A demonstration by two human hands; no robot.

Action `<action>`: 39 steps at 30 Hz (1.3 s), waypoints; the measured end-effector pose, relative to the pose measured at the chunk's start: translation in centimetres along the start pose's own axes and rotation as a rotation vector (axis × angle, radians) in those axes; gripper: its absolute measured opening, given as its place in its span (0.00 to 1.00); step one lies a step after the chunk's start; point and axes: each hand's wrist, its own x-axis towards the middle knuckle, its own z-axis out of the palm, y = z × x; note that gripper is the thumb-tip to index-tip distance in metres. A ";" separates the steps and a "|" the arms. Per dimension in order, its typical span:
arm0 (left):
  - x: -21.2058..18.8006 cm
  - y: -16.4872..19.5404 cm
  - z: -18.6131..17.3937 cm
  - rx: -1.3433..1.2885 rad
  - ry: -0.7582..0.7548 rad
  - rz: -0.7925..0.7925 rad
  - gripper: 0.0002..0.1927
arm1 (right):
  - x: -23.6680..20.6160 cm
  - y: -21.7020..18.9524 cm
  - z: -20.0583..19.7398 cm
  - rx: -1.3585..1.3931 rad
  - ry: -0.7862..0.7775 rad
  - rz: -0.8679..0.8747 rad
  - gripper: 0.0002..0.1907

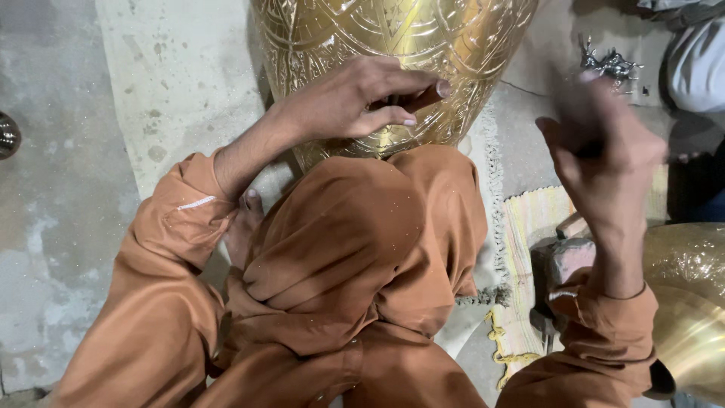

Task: The person sits cross-legged on the floor holding a large embossed brass vessel between their legs. They hold a small punch against the vessel's decorated surface and strike it with a wooden mallet, repositioning the punch repeatedly to work the pattern across the brass.

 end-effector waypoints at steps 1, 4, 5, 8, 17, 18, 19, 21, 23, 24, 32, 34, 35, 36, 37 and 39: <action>-0.1 0.0 0.0 0.001 -0.005 -0.009 0.19 | 0.3 -0.4 0.1 -0.106 -0.041 -0.033 0.28; -0.2 0.3 0.2 -0.046 -0.100 -0.210 0.27 | 1.0 -1.6 0.4 0.216 0.022 0.198 0.30; -0.2 0.4 0.2 -0.050 -0.103 -0.214 0.27 | 1.1 -1.7 0.3 0.445 0.067 0.305 0.29; 0.0 0.6 0.1 -0.031 -0.116 -0.223 0.29 | 0.7 -1.1 -0.5 0.389 0.072 0.216 0.25; -0.1 0.1 0.7 0.036 -0.092 -0.184 0.27 | -3.7 4.0 1.8 0.400 -0.027 0.275 0.11; -0.1 0.1 0.8 0.020 -0.084 -0.174 0.27 | -3.6 3.7 2.1 0.329 -0.053 0.261 0.11; -0.1 0.1 0.8 0.006 -0.076 -0.164 0.26 | -3.2 3.2 2.3 0.259 -0.079 0.245 0.12; -0.1 0.2 0.7 -0.003 -0.108 -0.220 0.28 | -2.3 1.9 2.0 0.048 0.035 0.052 0.28; -0.2 0.2 0.6 -0.015 -0.118 -0.249 0.28 | -1.3 0.3 2.0 0.357 0.037 0.178 0.28; -0.2 0.2 0.5 -0.024 -0.116 -0.241 0.28 | -0.7 -0.1 1.6 0.509 0.043 0.244 0.28; -0.6 -0.6 1.0 0.070 -0.056 -0.123 0.25 | 1.3 -1.8 -0.9 0.032 -0.001 0.002 0.25; -0.8 -0.5 1.0 0.090 -0.005 -0.064 0.19 | 1.5 -1.9 -1.1 0.005 -0.026 -0.004 0.24; -0.8 -0.4 0.9 0.087 -0.001 -0.065 0.19 | 1.6 -1.9 -1.0 0.142 0.012 0.060 0.26; -0.8 -0.2 0.7 0.060 -0.035 -0.133 0.24 | 1.6 -1.8 -1.0 0.283 0.047 0.122 0.28; -0.8 0.1 0.5 0.032 -0.070 -0.199 0.28 | 1.6 -1.7 -0.9 0.248 -0.009 0.129 0.23; -0.6 0.5 0.2 0.292 0.062 -0.038 0.26 | 1.6 -1.3 -0.5 0.170 -0.112 0.152 0.13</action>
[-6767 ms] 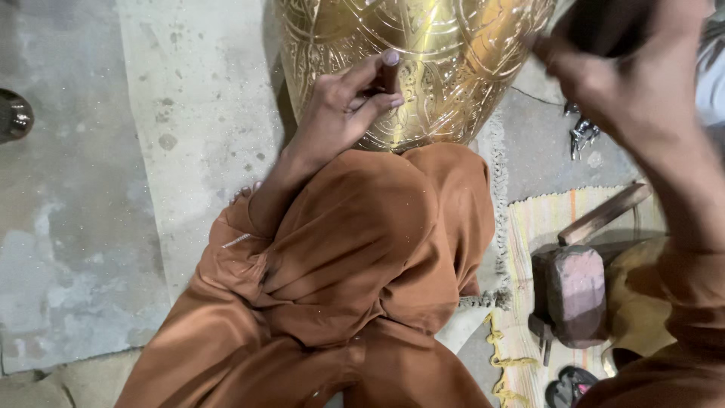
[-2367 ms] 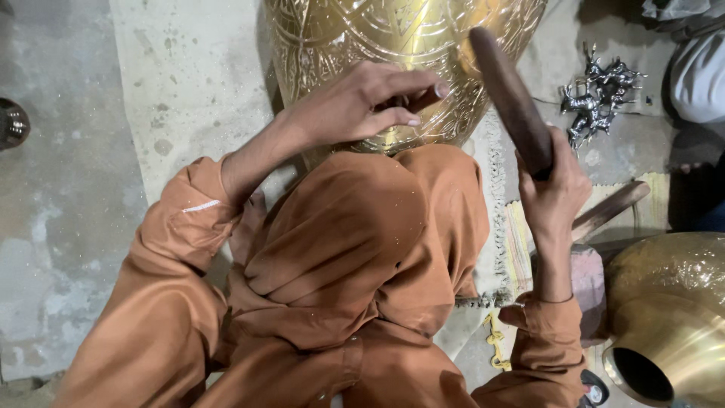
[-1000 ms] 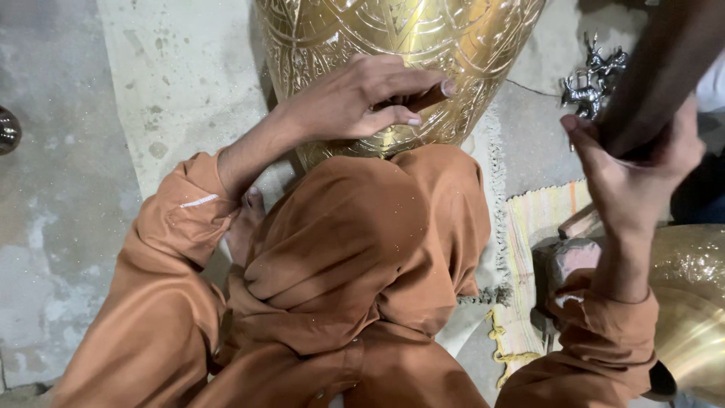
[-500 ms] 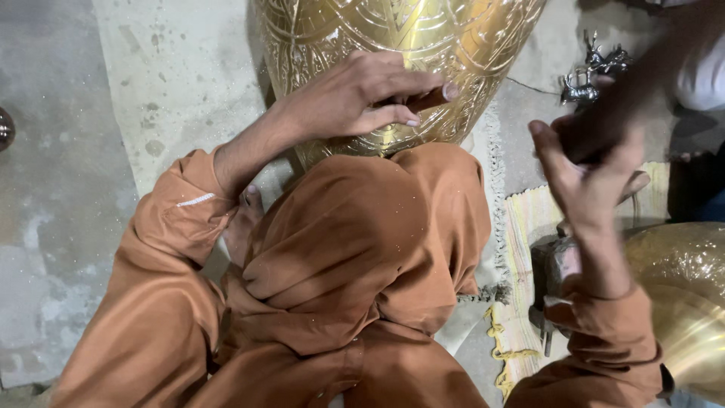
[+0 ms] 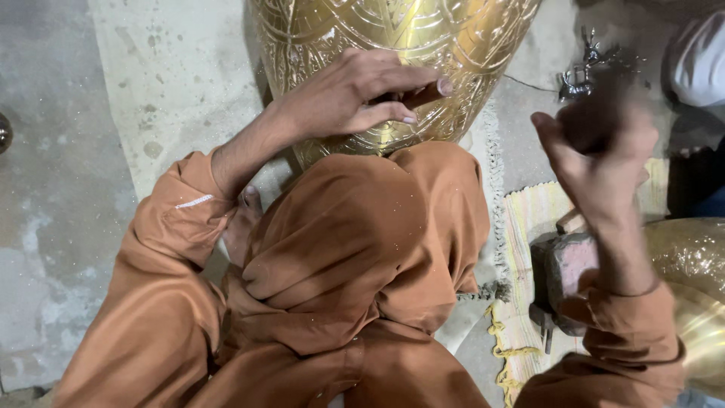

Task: The person sits cross-legged on the floor holding a large embossed brass vessel between their legs. They hold a small punch against the vessel's decorated surface and strike it with a wooden mallet, repositioning the punch repeatedly to work the pattern across the brass.

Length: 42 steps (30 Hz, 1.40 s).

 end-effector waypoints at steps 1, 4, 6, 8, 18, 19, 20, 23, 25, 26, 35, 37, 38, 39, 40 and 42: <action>0.2 0.1 -0.2 0.124 0.080 0.075 0.24 | 0.0 0.3 0.3 -0.104 0.039 -0.043 0.14; 0.7 0.2 -0.5 -0.337 -0.220 -0.222 0.30 | -0.1 0.5 0.2 -0.018 0.146 -0.044 0.18; 0.8 0.1 -0.4 -0.277 -0.183 -0.181 0.30 | 0.3 0.2 0.2 0.215 0.172 0.013 0.23; 0.8 0.0 -0.1 -0.280 -0.165 -0.162 0.29 | 0.9 -0.5 -0.2 -0.242 0.142 -0.175 0.23; 0.0 0.0 0.2 -0.236 -0.142 -0.162 0.26 | -0.1 -0.1 -0.4 -0.037 0.080 -0.135 0.22; 0.0 0.1 0.0 -0.167 -0.192 -0.201 0.29 | -0.4 0.5 -0.5 0.095 0.079 -0.108 0.21; 0.0 0.3 -0.2 -0.098 -0.108 -0.136 0.28 | -0.3 1.2 -0.2 0.090 0.045 -0.074 0.18; 0.4 0.4 -0.5 -0.081 -0.028 -0.050 0.25 | -0.5 2.1 -0.4 -0.160 0.053 -0.121 0.14; 0.6 0.4 -0.7 -0.297 -0.194 -0.203 0.29 | -0.4 1.9 -0.2 -0.204 0.109 -0.184 0.16; 0.7 0.4 -0.8 -0.298 -0.186 -0.211 0.29 | -0.3 1.6 0.3 -0.130 0.155 -0.204 0.18; 0.4 0.3 -0.1 -0.105 -0.057 -0.119 0.27 | 1.1 -0.6 -1.2 -0.370 0.064 -0.198 0.28; 0.4 0.3 0.0 0.195 0.095 0.056 0.23 | 1.5 -0.6 -1.3 -0.691 0.017 -0.258 0.28; 0.4 0.3 0.1 0.030 -0.007 -0.059 0.25 | 1.7 -0.6 -1.4 -0.679 0.001 -0.244 0.27; 0.4 0.2 0.1 -0.131 -0.108 -0.176 0.27 | 1.7 -0.6 -1.3 -0.665 -0.015 -0.236 0.26; 0.3 0.2 0.0 -0.291 -0.208 -0.291 0.29 | 1.7 -0.5 -1.2 -0.649 -0.027 -0.229 0.25; 0.5 0.0 0.0 -0.356 -0.184 -0.242 0.22 | 1.5 -0.3 -1.0 -0.628 -0.053 -0.196 0.24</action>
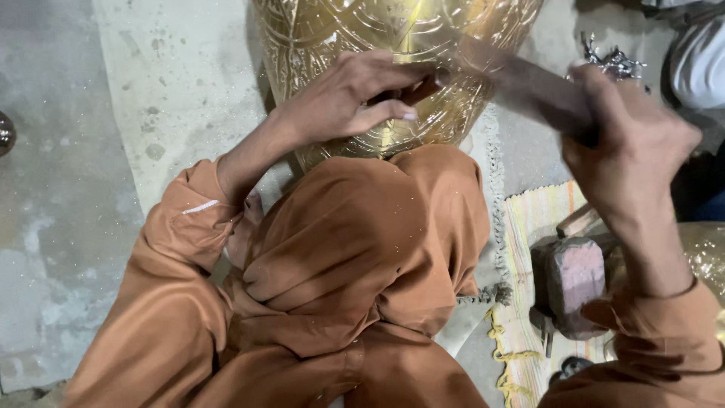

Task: The person sits cross-legged on the floor holding a large embossed brass vessel between their legs. They hold a small punch against the vessel's decorated surface and strike it with a wooden mallet, repositioning the punch repeatedly to work the pattern across the brass.

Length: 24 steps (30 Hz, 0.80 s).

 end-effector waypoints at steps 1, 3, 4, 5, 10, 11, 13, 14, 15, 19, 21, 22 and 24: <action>-0.1 0.1 0.0 -0.035 0.001 0.029 0.18 | -0.2 0.2 0.0 0.203 0.050 0.009 0.24; -0.2 0.2 0.0 0.030 -0.033 -0.075 0.25 | -0.5 0.5 0.3 0.517 0.114 0.029 0.25; -0.4 0.3 0.0 0.067 -0.043 -0.134 0.28 | -0.7 0.8 0.2 0.628 0.126 0.041 0.25; -0.3 0.3 0.1 0.096 0.025 -0.049 0.26 | -0.7 0.9 0.5 0.645 0.096 0.065 0.22; -0.1 0.3 0.1 0.032 0.164 0.173 0.22 | -0.6 1.2 0.6 0.572 0.145 0.068 0.22; -0.1 0.2 0.1 0.033 0.126 0.104 0.23 | -0.6 0.8 0.6 0.724 0.111 0.168 0.24; 0.0 0.2 0.1 0.036 0.046 -0.025 0.26 | -0.5 0.2 0.4 0.582 0.093 0.162 0.27; -0.1 0.2 0.0 0.021 0.058 -0.003 0.22 | -0.5 0.1 0.0 0.290 0.102 0.059 0.29; -0.1 0.2 0.0 0.004 0.070 0.016 0.18 | -0.4 -0.3 0.0 0.296 0.113 0.044 0.28; -0.2 0.4 -0.1 0.069 0.091 0.027 0.27 | -0.1 -0.4 -0.7 0.576 0.136 0.095 0.24; -0.3 0.5 -0.1 0.036 0.140 0.127 0.23 | 0.0 -0.1 -0.8 -0.073 0.087 -0.044 0.29; -0.3 0.5 0.0 0.017 0.163 0.177 0.21 | 0.0 0.1 -0.7 -0.052 0.061 -0.028 0.30; -0.4 0.4 0.1 0.048 0.057 -0.020 0.26 | -0.2 0.4 -0.4 -0.004 0.012 -0.009 0.30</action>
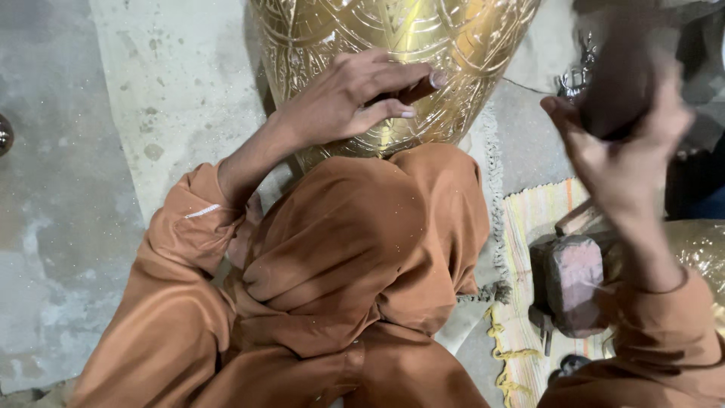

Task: The person sits cross-legged on the floor holding a large embossed brass vessel between their legs. They hold a small punch against the vessel's decorated surface and strike it with a wooden mallet, repositioning the punch repeatedly to work the pattern across the brass.

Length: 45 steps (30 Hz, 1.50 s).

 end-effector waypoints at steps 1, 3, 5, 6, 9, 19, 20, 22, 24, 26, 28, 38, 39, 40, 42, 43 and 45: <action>0.0 -0.1 0.0 0.023 -0.054 -0.100 0.28 | -0.1 0.1 0.2 0.026 -0.021 0.005 0.31; 0.0 -0.1 0.1 -0.012 -0.005 -0.001 0.21 | -0.3 0.2 0.6 0.077 -0.067 0.025 0.31; 0.0 -0.1 0.1 -0.036 0.016 0.043 0.21 | -0.5 0.4 0.8 0.365 0.049 0.057 0.30; 0.0 0.1 0.0 -0.038 0.018 0.030 0.24 | -0.4 0.5 0.9 0.446 0.063 0.076 0.29; 0.0 0.5 -0.2 0.131 0.089 0.078 0.23 | -0.4 0.5 0.5 0.499 0.058 0.106 0.26; 0.2 0.1 0.0 -0.116 0.050 0.050 0.22 | 0.1 -1.0 -1.4 0.233 0.130 0.005 0.29; 0.2 0.0 0.2 -0.091 0.038 0.030 0.24 | 0.0 -1.2 -1.4 0.437 0.145 0.030 0.29; 0.2 0.0 0.4 -0.037 0.018 -0.014 0.28 | -0.3 -1.2 -1.3 0.418 0.124 0.040 0.29; 0.0 0.2 0.7 0.053 0.116 0.088 0.27 | -0.6 -1.2 -0.8 -0.034 0.052 0.018 0.31; -0.6 0.7 0.9 -0.083 0.236 0.059 0.23 | -0.8 -1.3 0.2 0.147 0.023 0.088 0.27; -2.4 1.8 1.2 -0.442 0.377 -0.113 0.19 | -0.9 -1.1 1.3 0.138 -0.015 0.129 0.24; -6.0 3.2 3.1 -0.710 0.585 -0.162 0.12 | 1.9 -0.8 1.4 -0.133 -0.067 -0.003 0.22; -6.0 3.1 3.4 -0.639 0.584 -0.183 0.12 | 2.6 -1.1 1.0 -0.147 -0.086 -0.016 0.22; -5.9 3.0 3.6 -0.569 0.581 -0.200 0.13 | 3.4 -1.4 0.6 -0.175 -0.057 -0.063 0.22; -5.7 2.7 4.3 -0.567 0.610 -0.167 0.12 | 4.9 -1.9 -0.2 -0.231 0.003 -0.156 0.21; -5.6 2.6 4.6 -0.566 0.625 -0.151 0.12 | 5.6 -2.2 -0.4 -0.270 -0.011 -0.167 0.21; -5.7 2.6 5.0 -0.565 0.658 -0.141 0.13 | 6.5 -2.4 -1.0 -0.315 -0.043 -0.201 0.20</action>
